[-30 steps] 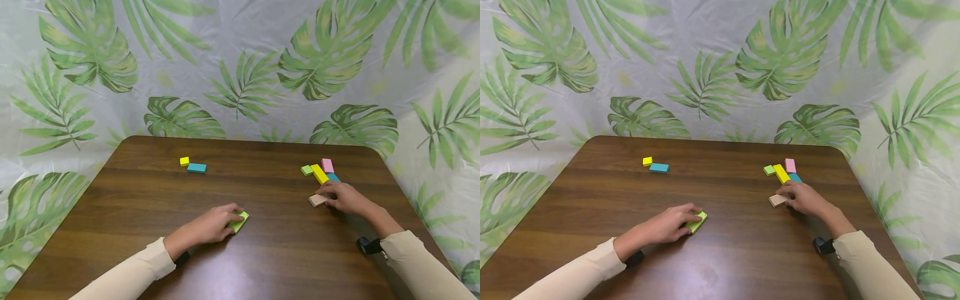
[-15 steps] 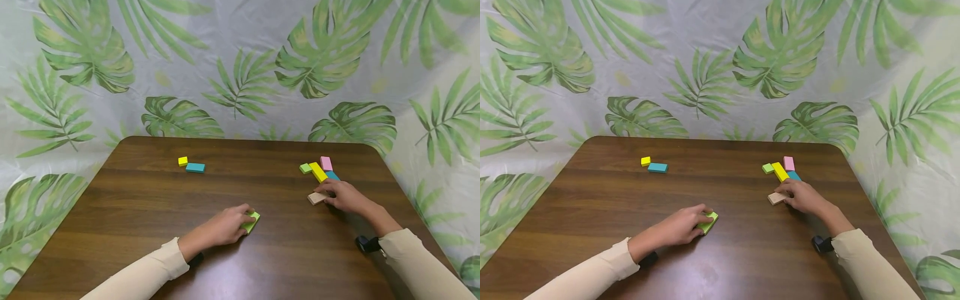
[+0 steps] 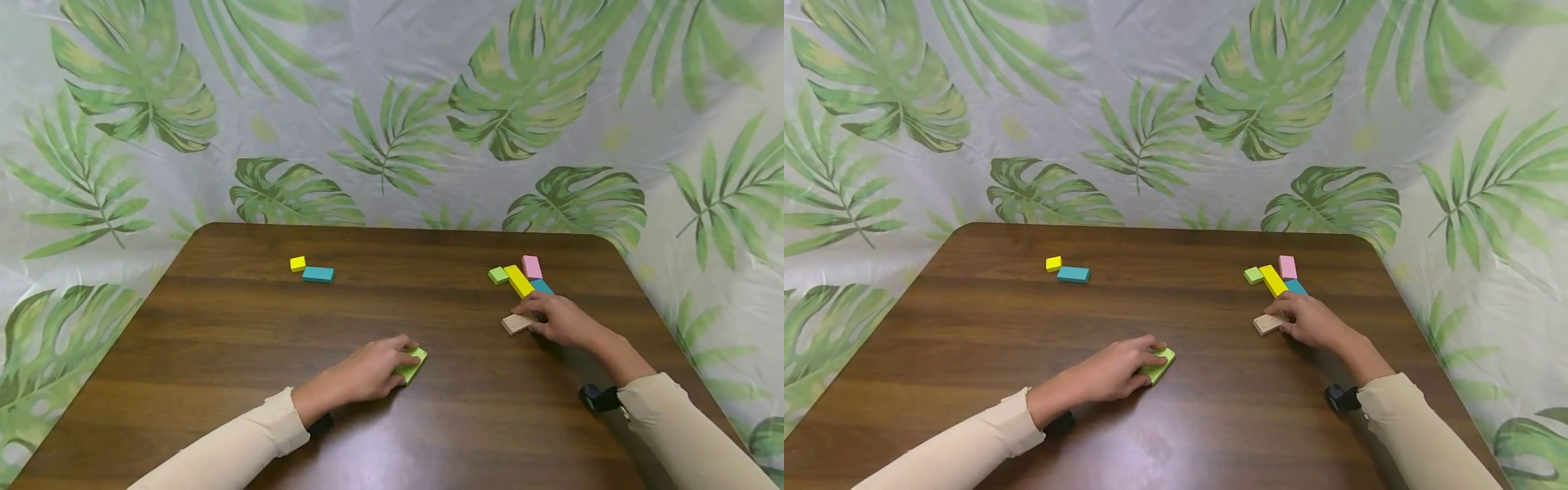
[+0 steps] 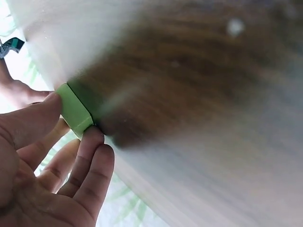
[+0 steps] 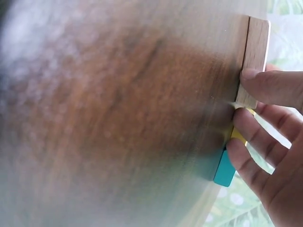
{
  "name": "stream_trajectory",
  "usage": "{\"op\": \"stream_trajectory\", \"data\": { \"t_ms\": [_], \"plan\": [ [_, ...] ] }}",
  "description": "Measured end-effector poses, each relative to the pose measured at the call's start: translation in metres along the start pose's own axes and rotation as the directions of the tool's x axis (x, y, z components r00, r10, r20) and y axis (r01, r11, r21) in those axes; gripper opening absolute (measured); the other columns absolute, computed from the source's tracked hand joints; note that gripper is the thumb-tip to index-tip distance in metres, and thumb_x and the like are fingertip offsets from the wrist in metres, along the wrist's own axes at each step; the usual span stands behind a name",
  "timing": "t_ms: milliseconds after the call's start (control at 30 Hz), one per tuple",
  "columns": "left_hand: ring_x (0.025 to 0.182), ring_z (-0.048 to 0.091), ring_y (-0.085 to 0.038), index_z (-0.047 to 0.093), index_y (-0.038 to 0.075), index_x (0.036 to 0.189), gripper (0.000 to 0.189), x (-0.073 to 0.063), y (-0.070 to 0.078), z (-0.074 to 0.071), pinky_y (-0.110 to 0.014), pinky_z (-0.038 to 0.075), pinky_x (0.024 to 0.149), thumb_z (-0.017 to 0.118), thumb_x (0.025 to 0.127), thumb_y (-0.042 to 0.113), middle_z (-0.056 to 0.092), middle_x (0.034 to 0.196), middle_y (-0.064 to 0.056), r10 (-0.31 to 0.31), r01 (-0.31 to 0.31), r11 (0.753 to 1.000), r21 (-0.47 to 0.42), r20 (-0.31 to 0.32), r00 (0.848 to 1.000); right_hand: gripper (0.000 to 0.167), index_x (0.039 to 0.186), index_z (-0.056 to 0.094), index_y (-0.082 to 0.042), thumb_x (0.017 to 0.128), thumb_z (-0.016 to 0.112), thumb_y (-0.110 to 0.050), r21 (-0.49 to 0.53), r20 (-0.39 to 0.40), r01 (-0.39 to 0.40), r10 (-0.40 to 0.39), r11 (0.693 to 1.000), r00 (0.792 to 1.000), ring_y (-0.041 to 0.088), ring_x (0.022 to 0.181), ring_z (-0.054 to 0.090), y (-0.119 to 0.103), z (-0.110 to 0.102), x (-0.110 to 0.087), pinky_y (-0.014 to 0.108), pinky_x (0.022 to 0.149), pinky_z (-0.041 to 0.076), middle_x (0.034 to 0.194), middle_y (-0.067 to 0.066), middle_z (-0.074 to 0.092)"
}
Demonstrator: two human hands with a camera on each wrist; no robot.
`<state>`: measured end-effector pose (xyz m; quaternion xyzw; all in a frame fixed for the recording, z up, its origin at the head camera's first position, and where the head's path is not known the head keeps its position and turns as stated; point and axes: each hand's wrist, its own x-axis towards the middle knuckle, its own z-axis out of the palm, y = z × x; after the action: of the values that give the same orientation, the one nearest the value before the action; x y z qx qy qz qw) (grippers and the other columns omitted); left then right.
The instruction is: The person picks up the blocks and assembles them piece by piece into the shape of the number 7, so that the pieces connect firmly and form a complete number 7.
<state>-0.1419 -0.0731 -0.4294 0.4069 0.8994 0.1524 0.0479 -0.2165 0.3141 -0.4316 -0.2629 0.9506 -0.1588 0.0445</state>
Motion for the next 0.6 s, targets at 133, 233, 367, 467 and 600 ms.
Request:
{"op": "stream_trajectory", "data": {
  "t_ms": [133,233,367,467,600],
  "plan": [
    [0.113,0.066,-0.021,0.07,0.011,0.126,0.036,0.0002,0.0008,-0.0014,-0.034,0.057,0.09,0.073,0.09,0.018,0.06,0.133,-0.005,-0.008,0.008,1.0,-0.002,0.007,1.0,0.031,0.116,0.073,-0.01,0.086,0.072,-0.004,-0.009,-0.001,-0.001,0.001,1.0,1.0,0.031,0.105,0.064,-0.0007,0.0,-0.0002,0.054,0.091,0.052,0.117,0.012,0.068],
    [0.113,0.066,-0.021,0.07,0.012,0.126,0.036,-0.0001,0.0017,-0.0012,-0.034,0.057,0.089,0.073,0.09,0.018,0.06,0.134,-0.005,-0.017,0.017,1.0,-0.002,0.012,1.0,0.031,0.117,0.073,-0.01,0.086,0.072,-0.005,-0.021,0.001,0.001,-0.001,1.0,1.0,0.031,0.105,0.064,-0.002,0.0008,-0.0009,0.054,0.09,0.052,0.118,0.012,0.067],
    [0.114,0.066,-0.022,0.07,0.011,0.126,0.036,-0.0002,0.0018,-0.0013,-0.035,0.057,0.09,0.073,0.09,0.017,0.061,0.134,-0.005,-0.018,0.018,1.0,-0.003,0.009,1.0,0.032,0.118,0.072,-0.009,0.086,0.072,-0.005,-0.037,0.001,0.009,-0.009,0.999,1.0,0.032,0.105,0.064,-0.0033,0.0007,-0.0005,0.054,0.09,0.052,0.118,0.013,0.067],
    [0.114,0.065,-0.022,0.07,0.01,0.126,0.036,-0.0004,0.0017,-0.0017,-0.035,0.057,0.091,0.073,0.09,0.017,0.061,0.133,-0.006,-0.008,0.008,1.0,-0.001,0.003,1.0,0.033,0.118,0.073,-0.009,0.086,0.073,-0.005,-0.048,-0.006,0.009,-0.01,0.999,1.0,0.031,0.104,0.064,-0.0036,0.0002,0.0001,0.053,0.089,0.053,0.116,0.012,0.067],
    [0.114,0.065,-0.022,0.069,0.01,0.126,0.036,-0.0013,0.0019,-0.0017,-0.035,0.057,0.091,0.072,0.091,0.017,0.06,0.133,-0.007,0.005,-0.005,1.0,-0.001,0.003,1.0,0.033,0.117,0.073,-0.008,0.084,0.074,-0.003,-0.052,-0.015,0.02,-0.02,0.998,1.0,0.03,0.102,0.065,-0.0036,0.0007,0.0001,0.052,0.088,0.053,0.115,0.011,0.068]
  ]
}}
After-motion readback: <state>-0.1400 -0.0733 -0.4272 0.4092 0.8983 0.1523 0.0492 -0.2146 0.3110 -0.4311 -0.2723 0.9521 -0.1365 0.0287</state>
